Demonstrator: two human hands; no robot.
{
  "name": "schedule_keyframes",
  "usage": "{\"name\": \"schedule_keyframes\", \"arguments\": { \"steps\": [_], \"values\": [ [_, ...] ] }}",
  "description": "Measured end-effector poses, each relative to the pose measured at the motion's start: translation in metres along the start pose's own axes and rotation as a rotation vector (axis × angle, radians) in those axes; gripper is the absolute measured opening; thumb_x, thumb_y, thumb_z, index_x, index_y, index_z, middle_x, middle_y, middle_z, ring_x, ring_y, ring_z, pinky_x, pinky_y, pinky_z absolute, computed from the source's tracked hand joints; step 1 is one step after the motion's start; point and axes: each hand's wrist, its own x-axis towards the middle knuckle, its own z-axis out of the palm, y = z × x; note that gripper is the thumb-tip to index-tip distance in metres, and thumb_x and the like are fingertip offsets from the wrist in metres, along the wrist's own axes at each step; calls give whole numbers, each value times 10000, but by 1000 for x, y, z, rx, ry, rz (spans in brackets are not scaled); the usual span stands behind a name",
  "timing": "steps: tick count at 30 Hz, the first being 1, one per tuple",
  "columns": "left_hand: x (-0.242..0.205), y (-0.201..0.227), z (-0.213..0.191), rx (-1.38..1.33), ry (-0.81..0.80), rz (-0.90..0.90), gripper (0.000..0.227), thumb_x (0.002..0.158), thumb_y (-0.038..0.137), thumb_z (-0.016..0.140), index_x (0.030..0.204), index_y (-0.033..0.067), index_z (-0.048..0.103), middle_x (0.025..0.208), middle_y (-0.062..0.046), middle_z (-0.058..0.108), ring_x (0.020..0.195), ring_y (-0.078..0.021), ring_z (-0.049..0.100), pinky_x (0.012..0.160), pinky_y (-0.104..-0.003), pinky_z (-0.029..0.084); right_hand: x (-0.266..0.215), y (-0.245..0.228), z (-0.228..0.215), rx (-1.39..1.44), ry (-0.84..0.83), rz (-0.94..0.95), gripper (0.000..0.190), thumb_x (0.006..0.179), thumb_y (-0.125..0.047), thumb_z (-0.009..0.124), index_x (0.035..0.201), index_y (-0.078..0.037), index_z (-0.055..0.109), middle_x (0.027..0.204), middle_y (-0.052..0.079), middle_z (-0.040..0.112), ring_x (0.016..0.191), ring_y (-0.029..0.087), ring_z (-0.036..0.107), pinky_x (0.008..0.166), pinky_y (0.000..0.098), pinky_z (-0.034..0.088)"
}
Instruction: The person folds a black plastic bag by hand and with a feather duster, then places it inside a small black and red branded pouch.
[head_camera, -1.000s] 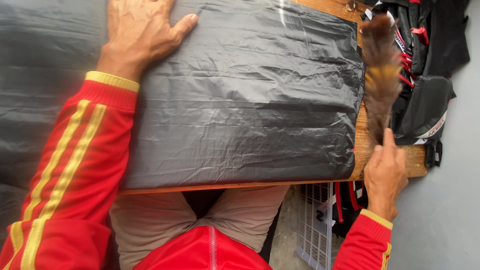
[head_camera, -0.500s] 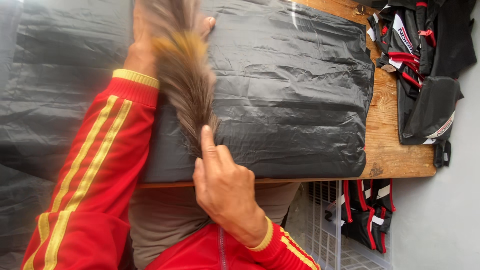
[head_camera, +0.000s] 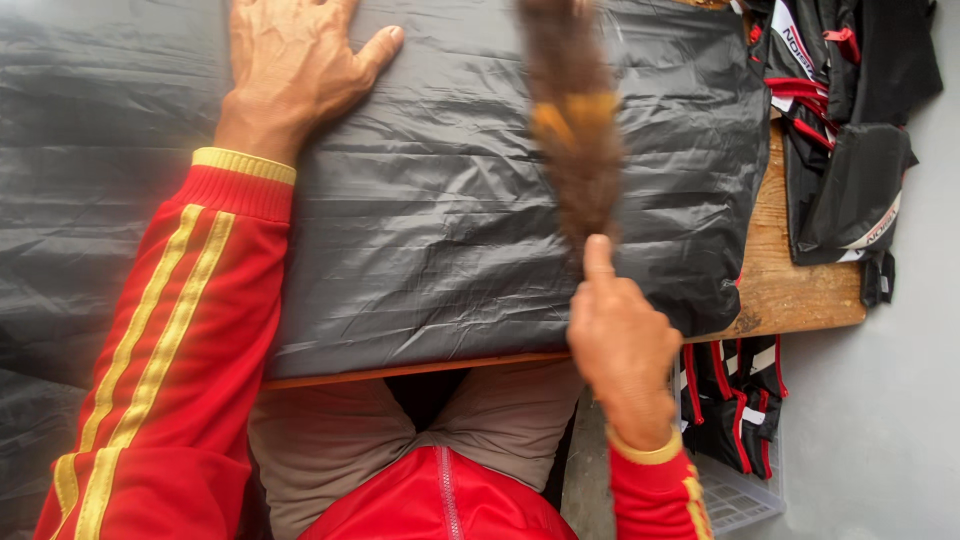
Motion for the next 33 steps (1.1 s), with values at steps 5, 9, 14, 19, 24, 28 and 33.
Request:
{"name": "schedule_keyframes", "arguments": {
  "steps": [5, 9, 14, 19, 24, 28, 33],
  "values": [
    [-3, 5, -9, -79, -97, -30, 607, 1055, 611, 403, 1195, 59, 615, 1087, -231, 647, 1001, -467, 548, 814, -571, 324, 17, 65, 6, 89, -139, 185, 561, 928, -282, 316, 1487, -306, 340, 997, 196, 657, 833, 503, 624, 640, 624, 451],
    [-2, 0, 0, 13, 115, 75, 553, 1043, 583, 506, 1247, 90, 652, 1077, -196, 683, 1020, -404, 580, 886, -515, 311, 11, 78, 1, 348, 67, 234, 554, 912, -217, 337, 1448, -231, 476, 979, 284, 650, 846, 533, 572, 644, 603, 404],
    [2, 5, -9, -96, 2, 50, 684, 1009, 584, 369, 1451, 70, 467, 1413, -205, 485, 1271, -450, 362, 1000, -656, 89, 4, 52, -7, 476, 612, -69, 435, 975, -117, 522, 1382, 35, 514, 1170, 259, 632, 970, 407, 598, 802, 485, 451],
    [2, 5, -5, -114, -35, 61, 740, 999, 602, 323, 1477, 45, 415, 1516, -222, 357, 1387, -419, 219, 1036, -663, -19, 4, -17, -31, 510, 628, -274, 432, 996, -193, 553, 1420, -144, 487, 846, 21, 573, 665, 224, 514, 539, 381, 395],
    [1, 9, -13, -110, -23, 56, 729, 992, 578, 363, 1460, 25, 442, 1508, -237, 363, 1384, -416, 213, 1031, -667, 13, 36, -14, -16, 69, 470, -260, 402, 931, -337, 480, 1325, -368, 553, 666, -37, 542, 399, 219, 565, 275, 385, 385],
    [1, 3, -5, -111, -3, 80, 717, 1001, 561, 386, 1455, 11, 459, 1490, -253, 393, 1372, -430, 228, 1023, -676, 30, 59, 48, -32, 174, 4, 3, 471, 930, -266, 414, 1398, -302, 381, 801, 192, 648, 734, 458, 648, 538, 608, 471],
    [1, 4, -6, -79, 26, 123, 701, 1049, 570, 384, 1478, 24, 479, 1435, -255, 497, 1312, -470, 331, 1022, -657, 51, 67, 116, 0, 153, 209, 291, 450, 923, -238, 476, 1359, -251, 587, 954, 271, 673, 826, 518, 614, 579, 659, 452]
  ]
}}
